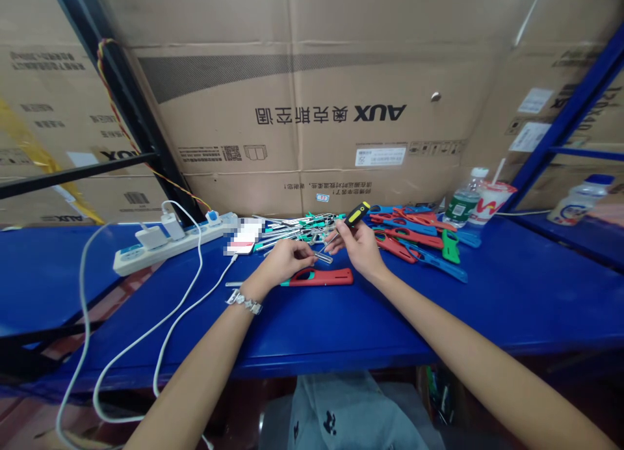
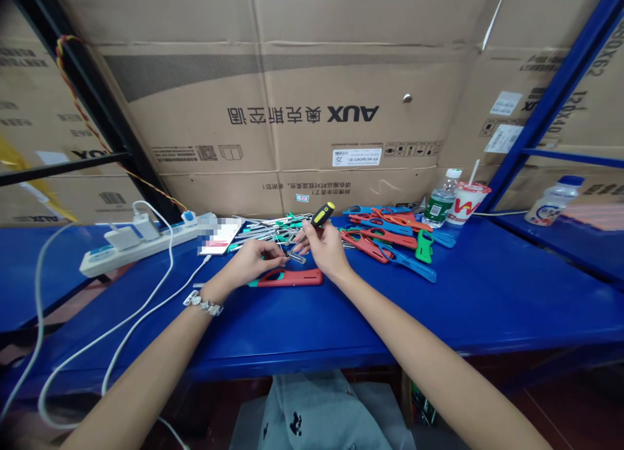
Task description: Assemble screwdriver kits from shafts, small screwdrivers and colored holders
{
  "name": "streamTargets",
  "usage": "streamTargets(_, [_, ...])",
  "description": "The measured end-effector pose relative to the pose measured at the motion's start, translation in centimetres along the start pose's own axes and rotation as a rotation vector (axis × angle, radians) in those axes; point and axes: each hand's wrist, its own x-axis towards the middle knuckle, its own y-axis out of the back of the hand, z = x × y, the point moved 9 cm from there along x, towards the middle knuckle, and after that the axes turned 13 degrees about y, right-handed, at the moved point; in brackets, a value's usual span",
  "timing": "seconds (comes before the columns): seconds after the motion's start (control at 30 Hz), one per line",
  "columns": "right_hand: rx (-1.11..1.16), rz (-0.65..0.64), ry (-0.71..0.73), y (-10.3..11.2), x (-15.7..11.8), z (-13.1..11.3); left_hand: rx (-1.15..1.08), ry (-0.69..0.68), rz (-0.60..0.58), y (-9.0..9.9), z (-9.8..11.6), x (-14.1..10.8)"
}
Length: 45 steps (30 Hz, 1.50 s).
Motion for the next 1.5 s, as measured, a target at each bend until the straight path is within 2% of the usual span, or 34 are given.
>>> streamTargets(0.47, [0.015, -0.041, 0.009, -0.8, -0.4, -0.4, 0.021, -0.026, 0.009, -0.4, 0.1, 0.0])
streamTargets(0.8, [0.006, -0.017, 0.04, -0.5, -0.4, -0.7, 0.061, -0.052, 0.05, -0.1, 0.9, -0.3])
streamTargets(0.97, [-0.015, 0.004, 0.007, -0.1, -0.1, -0.9, 0.044, -0.07, 0.082, 0.0, 1.3, -0.5])
streamTargets(1.13, [-0.049, 0.04, 0.019, 1.1, 0.2, -1.5, 0.034, -0.13, 0.111, -0.9, 2.4, -0.9])
streamTargets(1.23, [-0.086, 0.05, 0.032, 2.3, 0.0, -1.8, 0.111, -0.2, 0.124, -1.9, 3.5, -1.4])
streamTargets(1.4, [-0.124, 0.009, 0.052, 3.5, -0.7, -2.0, 0.313, -0.232, 0.004, -4.4, 3.8, -1.6])
streamTargets(1.5, [-0.128, -0.02, 0.052, 3.2, -1.0, -1.9, 0.354, -0.252, -0.038, -4.5, 3.4, -1.5])
